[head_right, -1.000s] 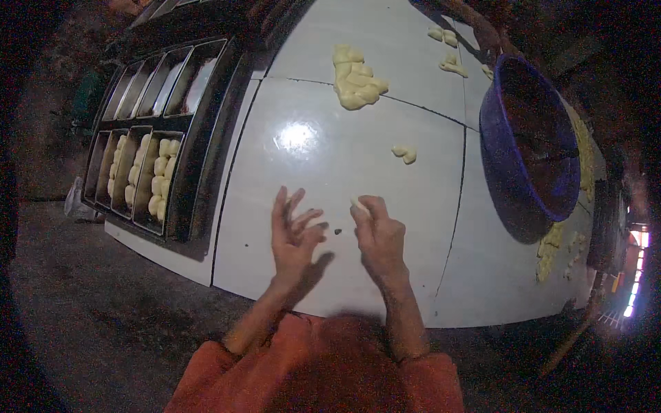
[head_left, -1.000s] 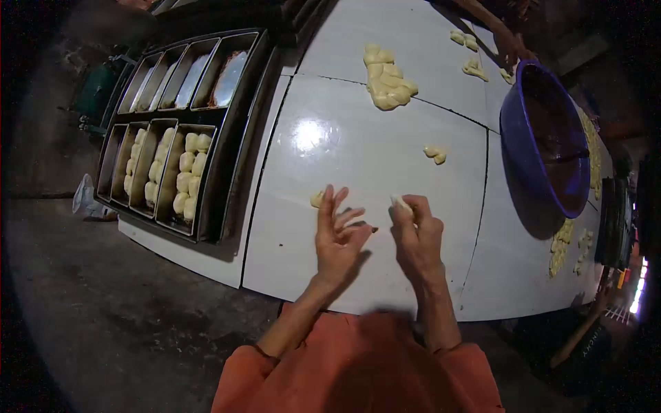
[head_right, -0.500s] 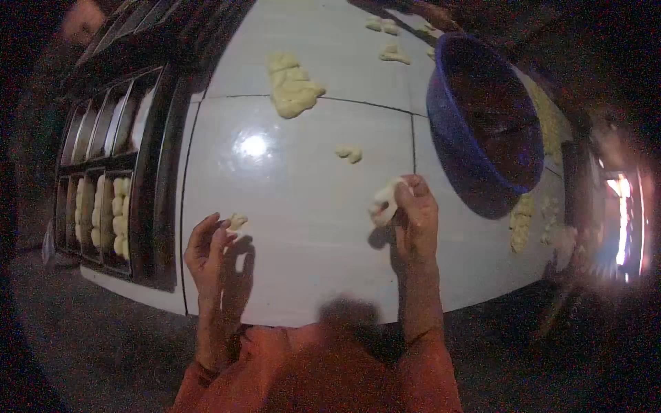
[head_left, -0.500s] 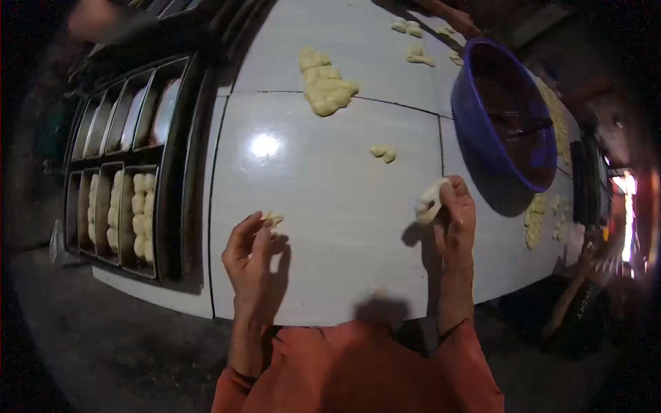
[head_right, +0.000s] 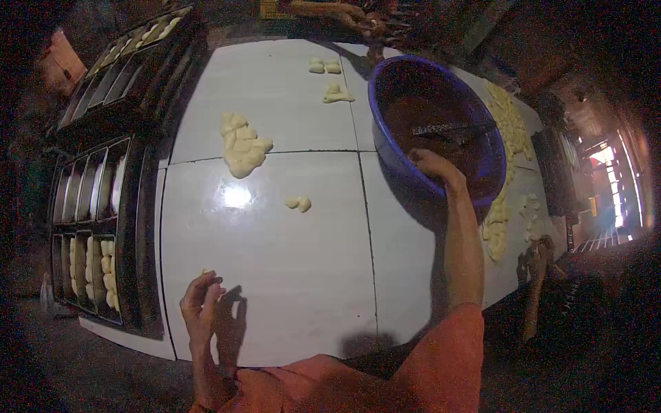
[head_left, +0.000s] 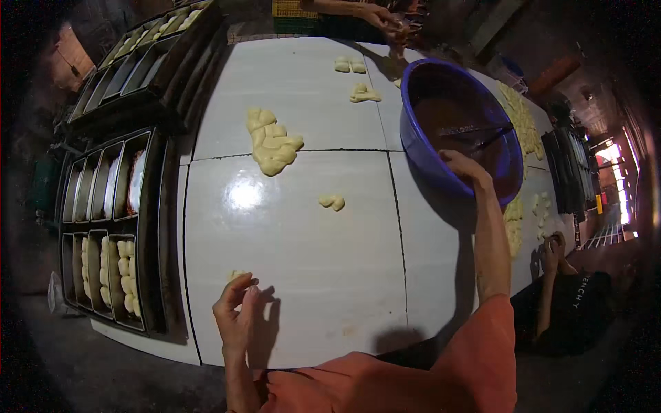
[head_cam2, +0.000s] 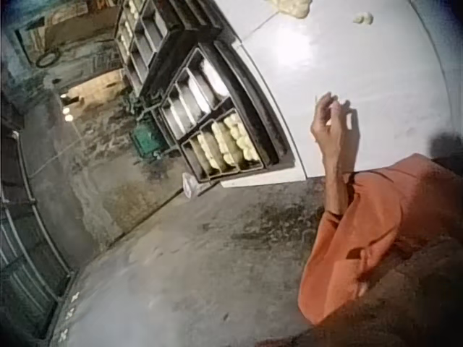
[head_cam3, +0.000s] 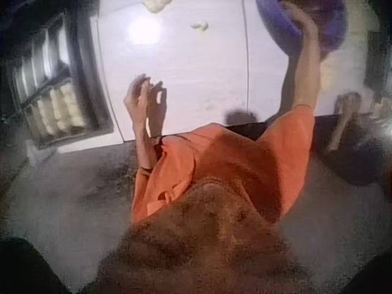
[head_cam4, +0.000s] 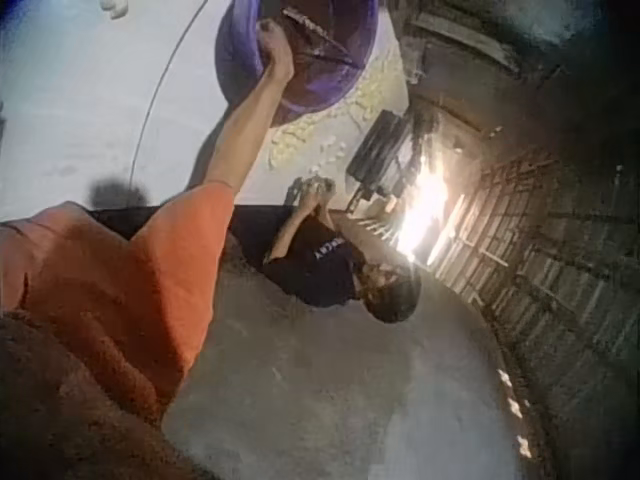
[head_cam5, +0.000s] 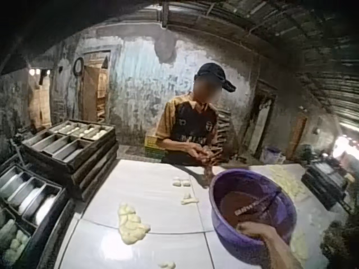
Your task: The person takes small pieces of dough, fills them with a chocolate-like substance from a bowl, shapes them into small rolls, and arranges them in metal bread pans.
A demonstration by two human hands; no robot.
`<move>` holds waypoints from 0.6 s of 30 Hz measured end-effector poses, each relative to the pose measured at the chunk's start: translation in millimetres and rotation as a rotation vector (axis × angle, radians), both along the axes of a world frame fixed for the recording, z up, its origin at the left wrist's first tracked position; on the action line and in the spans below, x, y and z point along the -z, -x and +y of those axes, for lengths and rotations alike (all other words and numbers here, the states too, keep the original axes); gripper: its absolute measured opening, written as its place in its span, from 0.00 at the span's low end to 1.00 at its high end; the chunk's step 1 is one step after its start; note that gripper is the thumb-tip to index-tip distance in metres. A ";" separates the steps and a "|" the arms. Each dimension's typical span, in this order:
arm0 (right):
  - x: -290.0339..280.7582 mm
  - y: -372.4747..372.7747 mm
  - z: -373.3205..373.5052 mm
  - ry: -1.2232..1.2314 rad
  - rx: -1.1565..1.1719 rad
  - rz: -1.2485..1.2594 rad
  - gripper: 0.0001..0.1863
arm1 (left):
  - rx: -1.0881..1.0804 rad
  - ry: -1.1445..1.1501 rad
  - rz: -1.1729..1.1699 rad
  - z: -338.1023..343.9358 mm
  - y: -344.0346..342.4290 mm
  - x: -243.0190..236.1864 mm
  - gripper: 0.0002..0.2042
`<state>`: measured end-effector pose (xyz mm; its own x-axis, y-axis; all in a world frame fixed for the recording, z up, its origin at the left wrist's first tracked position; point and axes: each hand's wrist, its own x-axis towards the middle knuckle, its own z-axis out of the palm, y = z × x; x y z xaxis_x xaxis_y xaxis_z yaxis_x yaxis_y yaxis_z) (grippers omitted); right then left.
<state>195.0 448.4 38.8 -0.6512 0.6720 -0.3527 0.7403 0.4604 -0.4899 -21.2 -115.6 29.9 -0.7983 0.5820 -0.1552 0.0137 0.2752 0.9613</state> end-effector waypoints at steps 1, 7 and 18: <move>-0.4 0.1 0.2 0.111 -0.118 -0.033 0.16 | 0.016 0.032 0.007 -0.6 0.4 2.8 0.13; -57.0 0.9 -39.1 0.554 0.188 0.545 0.06 | 0.049 0.079 -0.013 11.1 0.0 -8.4 0.15; -34.6 66.9 -246.1 0.973 0.260 1.254 0.17 | 0.228 -0.494 -0.810 136.0 -45.8 -17.1 0.21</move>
